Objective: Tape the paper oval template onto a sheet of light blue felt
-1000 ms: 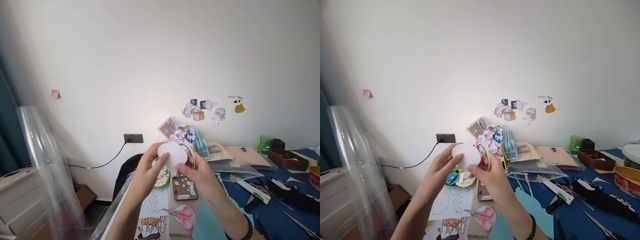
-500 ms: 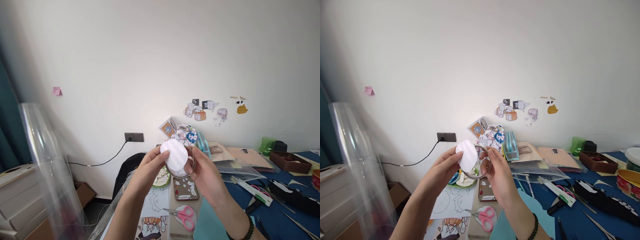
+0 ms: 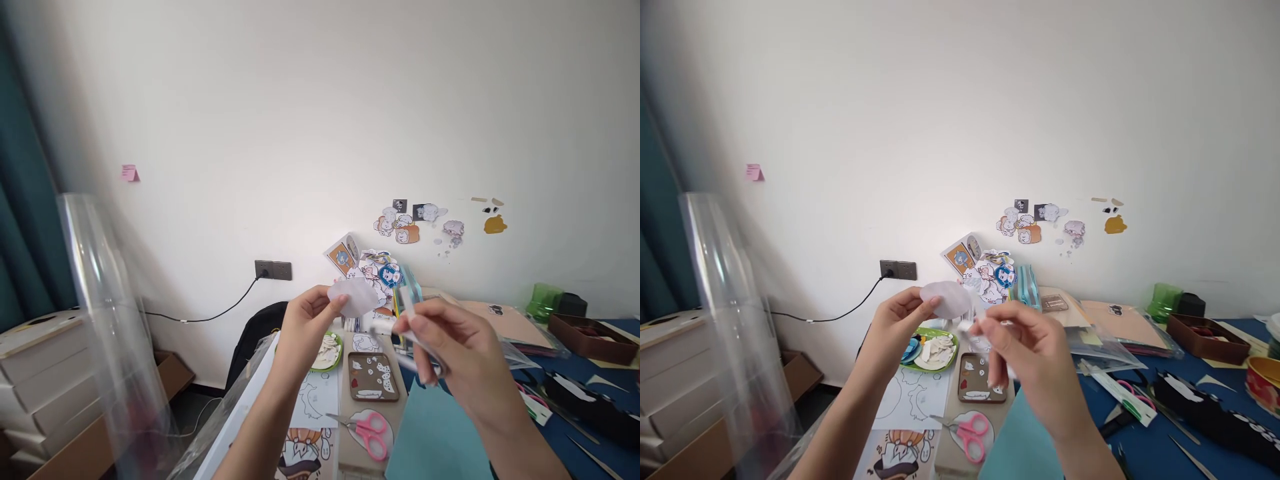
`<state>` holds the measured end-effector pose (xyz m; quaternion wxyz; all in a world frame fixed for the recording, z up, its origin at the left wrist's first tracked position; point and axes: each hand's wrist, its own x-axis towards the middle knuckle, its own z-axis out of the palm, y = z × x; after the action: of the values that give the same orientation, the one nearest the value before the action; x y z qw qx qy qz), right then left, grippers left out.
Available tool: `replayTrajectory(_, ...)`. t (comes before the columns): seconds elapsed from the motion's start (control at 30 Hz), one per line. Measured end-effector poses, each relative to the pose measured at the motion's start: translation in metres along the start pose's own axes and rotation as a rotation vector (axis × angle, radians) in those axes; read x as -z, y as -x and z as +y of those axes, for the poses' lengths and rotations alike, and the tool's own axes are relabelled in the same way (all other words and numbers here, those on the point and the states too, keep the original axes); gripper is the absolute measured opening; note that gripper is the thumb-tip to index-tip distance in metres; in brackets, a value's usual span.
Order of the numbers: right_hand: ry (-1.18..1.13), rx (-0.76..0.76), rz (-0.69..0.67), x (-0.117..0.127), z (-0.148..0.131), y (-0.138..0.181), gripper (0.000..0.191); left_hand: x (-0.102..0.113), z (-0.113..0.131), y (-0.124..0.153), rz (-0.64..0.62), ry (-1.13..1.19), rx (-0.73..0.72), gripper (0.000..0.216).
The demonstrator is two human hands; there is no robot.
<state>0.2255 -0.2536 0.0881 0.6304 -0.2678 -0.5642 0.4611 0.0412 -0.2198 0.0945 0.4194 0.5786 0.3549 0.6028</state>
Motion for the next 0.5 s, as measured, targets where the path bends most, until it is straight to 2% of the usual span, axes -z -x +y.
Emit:
replayTrajectory(0.07, 0.052, -0.075, -0.084, -0.008, 0.000, 0.005, 0.021, -0.004, -0.002, 0.002, -0.013, 0.001, -0.012, 0.019)
replayTrajectory(0.17, 0.114, -0.146, -0.127, -0.022, 0.012, 0.004, 0.024, -0.009, -0.002, 0.005, -0.098, -0.005, 0.025, 0.018)
replayTrajectory(0.37, 0.186, -0.121, -0.071, -0.022, 0.033, -0.011, 0.030, -0.010, 0.001, 0.006, -0.314, 0.083, 0.110, 0.023)
replayTrajectory(0.5, 0.214, -0.111, -0.058, -0.018, 0.030, -0.012, 0.030, -0.006, 0.000, 0.004, -0.331, 0.134, 0.154, 0.026)
